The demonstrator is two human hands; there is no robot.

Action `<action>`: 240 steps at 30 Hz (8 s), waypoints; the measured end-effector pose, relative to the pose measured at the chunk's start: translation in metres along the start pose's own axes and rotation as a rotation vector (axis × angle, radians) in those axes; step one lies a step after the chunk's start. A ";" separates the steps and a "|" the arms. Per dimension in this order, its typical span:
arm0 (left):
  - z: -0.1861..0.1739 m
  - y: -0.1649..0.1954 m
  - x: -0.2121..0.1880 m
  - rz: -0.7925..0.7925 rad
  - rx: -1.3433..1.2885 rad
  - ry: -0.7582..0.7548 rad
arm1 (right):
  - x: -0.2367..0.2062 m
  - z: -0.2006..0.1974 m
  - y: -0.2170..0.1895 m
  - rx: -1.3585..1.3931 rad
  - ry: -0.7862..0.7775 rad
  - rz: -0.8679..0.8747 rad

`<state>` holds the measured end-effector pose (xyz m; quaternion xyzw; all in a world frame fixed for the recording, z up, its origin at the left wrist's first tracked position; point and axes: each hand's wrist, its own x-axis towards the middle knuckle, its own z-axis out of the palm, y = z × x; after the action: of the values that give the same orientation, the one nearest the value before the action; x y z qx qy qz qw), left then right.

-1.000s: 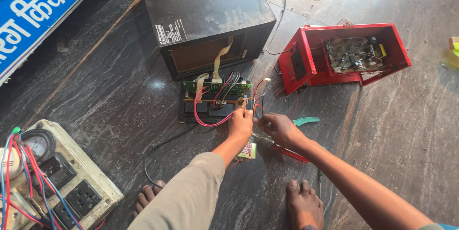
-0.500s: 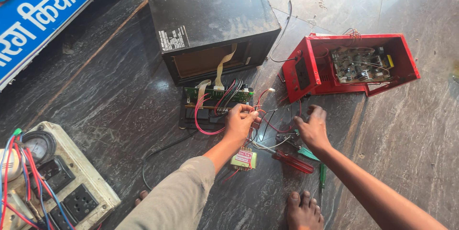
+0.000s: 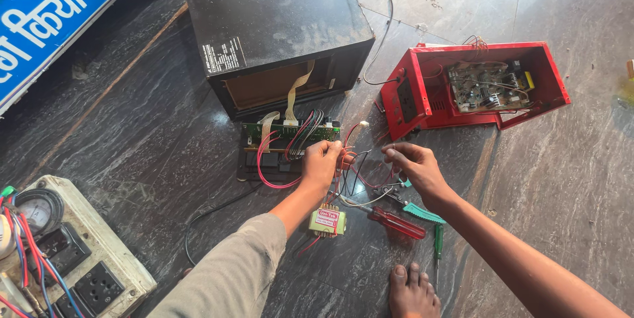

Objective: The person sits on the floor and works on a disassembled microwave, connecting wires to a circuit board and a transformer. They then connect the setup to a test board with a light bulb and plug it into a wall socket to test the circuit.

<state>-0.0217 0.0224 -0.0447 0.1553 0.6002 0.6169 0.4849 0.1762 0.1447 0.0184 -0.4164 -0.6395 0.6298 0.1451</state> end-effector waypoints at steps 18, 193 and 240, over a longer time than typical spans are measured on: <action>0.011 0.036 -0.051 0.413 0.660 0.270 | -0.022 0.022 -0.031 -0.149 -0.226 -0.049; -0.009 0.055 -0.057 0.330 0.370 -0.204 | -0.031 0.052 -0.049 0.216 -0.129 0.289; -0.005 0.058 -0.065 0.340 0.476 -0.196 | -0.018 0.053 -0.025 0.311 -0.108 0.410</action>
<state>-0.0186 -0.0203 0.0308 0.4214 0.6438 0.5131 0.3803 0.1404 0.0991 0.0387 -0.4756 -0.4443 0.7580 0.0423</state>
